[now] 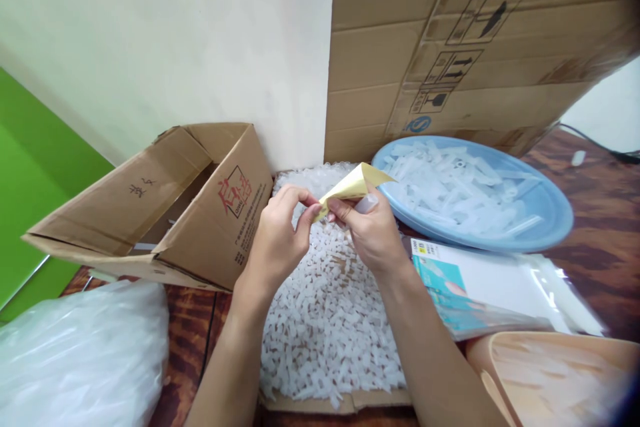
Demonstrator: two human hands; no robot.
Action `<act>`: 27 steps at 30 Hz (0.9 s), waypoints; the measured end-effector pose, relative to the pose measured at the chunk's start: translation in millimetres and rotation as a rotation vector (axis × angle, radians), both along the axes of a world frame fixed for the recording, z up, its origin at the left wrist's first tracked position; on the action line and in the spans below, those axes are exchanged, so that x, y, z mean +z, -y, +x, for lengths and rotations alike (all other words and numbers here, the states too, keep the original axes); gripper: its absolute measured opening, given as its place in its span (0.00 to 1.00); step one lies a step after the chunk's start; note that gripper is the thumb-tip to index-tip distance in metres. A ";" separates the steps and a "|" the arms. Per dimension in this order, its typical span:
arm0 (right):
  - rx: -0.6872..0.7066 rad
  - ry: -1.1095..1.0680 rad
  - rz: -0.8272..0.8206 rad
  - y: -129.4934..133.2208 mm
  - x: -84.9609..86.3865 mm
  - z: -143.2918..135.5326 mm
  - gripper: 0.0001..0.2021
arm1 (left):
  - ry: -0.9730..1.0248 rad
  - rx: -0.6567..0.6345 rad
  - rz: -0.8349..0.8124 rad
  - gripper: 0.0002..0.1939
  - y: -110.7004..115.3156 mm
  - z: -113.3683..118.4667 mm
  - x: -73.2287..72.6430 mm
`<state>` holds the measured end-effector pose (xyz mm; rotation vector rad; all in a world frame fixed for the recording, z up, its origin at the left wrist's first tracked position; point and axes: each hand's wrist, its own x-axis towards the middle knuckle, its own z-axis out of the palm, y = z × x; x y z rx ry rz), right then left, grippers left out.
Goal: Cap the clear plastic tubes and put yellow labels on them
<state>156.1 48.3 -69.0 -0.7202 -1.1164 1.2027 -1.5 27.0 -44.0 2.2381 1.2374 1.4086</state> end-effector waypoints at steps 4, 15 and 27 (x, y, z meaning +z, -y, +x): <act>0.023 -0.012 0.009 -0.2 1.0 3.3 0.16 | 0.041 -0.040 -0.102 0.04 0.4 -2.0 1.3; 0.087 -0.022 0.051 0.8 1.1 5.4 0.13 | 0.142 -0.110 -0.173 0.04 2.6 -4.9 7.3; 0.118 -0.068 0.052 1.7 1.8 6.3 0.12 | 0.173 -0.130 -0.181 0.05 5.2 -4.7 9.6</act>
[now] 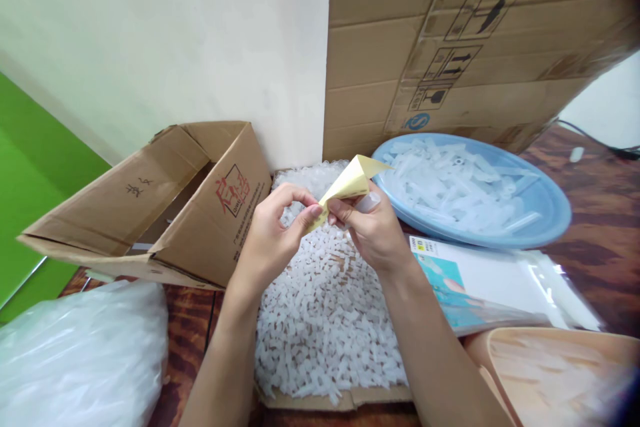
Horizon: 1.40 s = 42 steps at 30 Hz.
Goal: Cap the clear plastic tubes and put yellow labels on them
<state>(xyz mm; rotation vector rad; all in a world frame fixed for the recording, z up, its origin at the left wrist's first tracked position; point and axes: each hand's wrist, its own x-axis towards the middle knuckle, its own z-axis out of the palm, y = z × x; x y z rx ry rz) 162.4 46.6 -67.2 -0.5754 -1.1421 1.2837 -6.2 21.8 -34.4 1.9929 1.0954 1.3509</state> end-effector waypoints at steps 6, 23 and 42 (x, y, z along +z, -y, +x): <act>0.023 0.006 -0.016 0.4 -1.0 -1.7 0.12 | -0.041 0.030 -0.038 0.08 0.1 0.8 -0.9; 0.030 -0.051 -0.096 3.4 5.5 -2.6 0.13 | -0.032 0.042 0.074 0.04 -4.2 -1.5 -6.6; -0.013 -0.063 -0.107 2.1 2.7 -6.2 0.17 | -0.073 0.144 0.159 0.03 -3.8 6.2 -5.4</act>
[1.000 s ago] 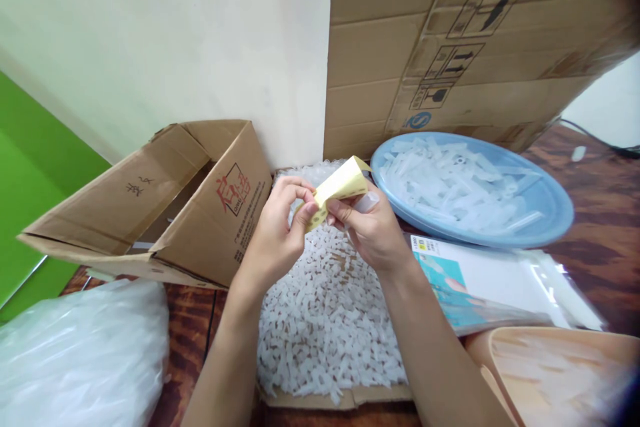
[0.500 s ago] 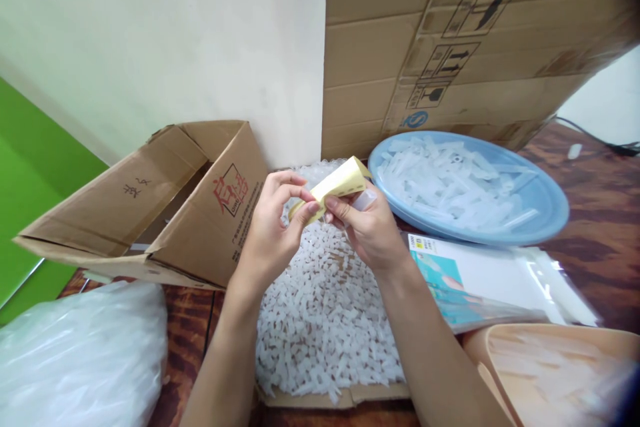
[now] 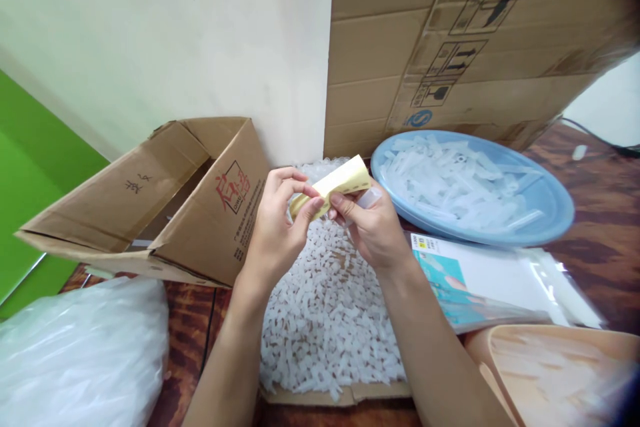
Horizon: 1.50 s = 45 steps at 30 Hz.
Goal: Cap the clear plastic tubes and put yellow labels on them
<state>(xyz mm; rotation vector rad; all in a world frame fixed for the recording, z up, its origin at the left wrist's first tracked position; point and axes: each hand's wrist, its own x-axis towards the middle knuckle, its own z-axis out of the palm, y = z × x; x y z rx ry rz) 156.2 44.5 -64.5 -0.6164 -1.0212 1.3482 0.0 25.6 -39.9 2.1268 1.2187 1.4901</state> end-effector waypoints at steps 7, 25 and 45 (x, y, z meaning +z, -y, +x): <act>-0.033 -0.013 0.025 0.2 1.4 -6.5 0.16 | -0.045 0.069 0.063 0.06 0.0 1.5 -1.2; -0.003 0.019 0.017 0.2 0.6 -0.5 0.16 | 0.055 -0.047 -0.117 0.06 0.7 -6.2 -0.6; -0.025 0.026 0.017 0.1 1.0 0.6 0.16 | 0.139 -0.099 -0.233 0.07 0.2 1.9 -3.4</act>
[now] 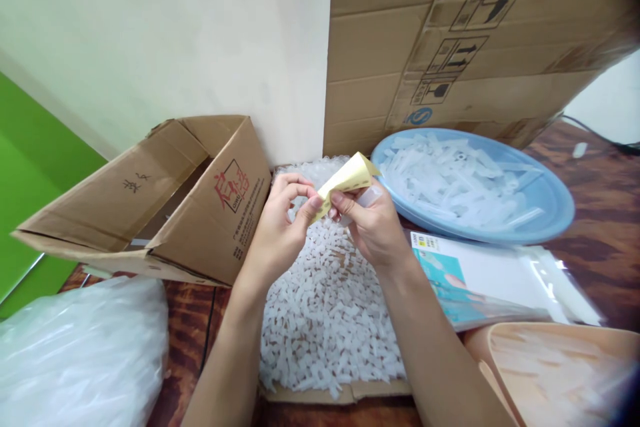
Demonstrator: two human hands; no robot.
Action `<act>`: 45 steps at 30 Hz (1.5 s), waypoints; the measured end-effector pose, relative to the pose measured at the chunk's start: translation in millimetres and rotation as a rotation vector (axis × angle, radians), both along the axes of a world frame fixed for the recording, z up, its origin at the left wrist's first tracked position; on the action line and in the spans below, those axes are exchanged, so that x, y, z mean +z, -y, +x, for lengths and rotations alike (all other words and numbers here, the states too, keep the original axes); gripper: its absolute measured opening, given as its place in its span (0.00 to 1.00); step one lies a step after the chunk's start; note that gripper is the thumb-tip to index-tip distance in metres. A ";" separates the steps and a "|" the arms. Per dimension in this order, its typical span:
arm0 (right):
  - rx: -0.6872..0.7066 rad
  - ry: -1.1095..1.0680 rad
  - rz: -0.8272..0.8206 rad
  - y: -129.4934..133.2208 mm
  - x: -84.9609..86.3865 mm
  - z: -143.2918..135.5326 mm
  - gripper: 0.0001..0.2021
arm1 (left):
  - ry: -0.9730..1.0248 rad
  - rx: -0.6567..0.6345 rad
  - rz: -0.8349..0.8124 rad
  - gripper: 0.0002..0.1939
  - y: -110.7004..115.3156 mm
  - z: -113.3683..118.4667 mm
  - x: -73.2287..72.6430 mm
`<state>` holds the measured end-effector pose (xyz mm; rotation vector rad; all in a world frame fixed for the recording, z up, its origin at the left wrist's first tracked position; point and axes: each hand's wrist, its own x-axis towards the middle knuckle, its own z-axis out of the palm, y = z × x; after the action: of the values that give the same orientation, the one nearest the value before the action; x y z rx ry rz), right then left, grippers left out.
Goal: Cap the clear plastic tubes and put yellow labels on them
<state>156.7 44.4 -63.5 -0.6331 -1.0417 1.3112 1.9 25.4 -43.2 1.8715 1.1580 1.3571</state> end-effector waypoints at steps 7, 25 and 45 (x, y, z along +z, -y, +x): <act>0.006 0.003 0.038 -1.3 -3.0 2.9 0.14 | -0.073 0.060 0.084 0.02 1.1 -1.6 3.3; 0.053 -0.001 0.072 0.0 -1.7 3.4 0.12 | -0.109 -0.004 0.176 0.04 0.7 -5.6 5.9; 0.074 0.001 0.001 3.0 4.5 -2.3 0.15 | -0.174 -0.024 0.124 0.08 4.0 -7.3 2.0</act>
<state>154.4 41.4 -59.0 -0.5993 -1.0753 1.3740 -5.4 21.3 -41.2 2.1207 1.1540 1.3004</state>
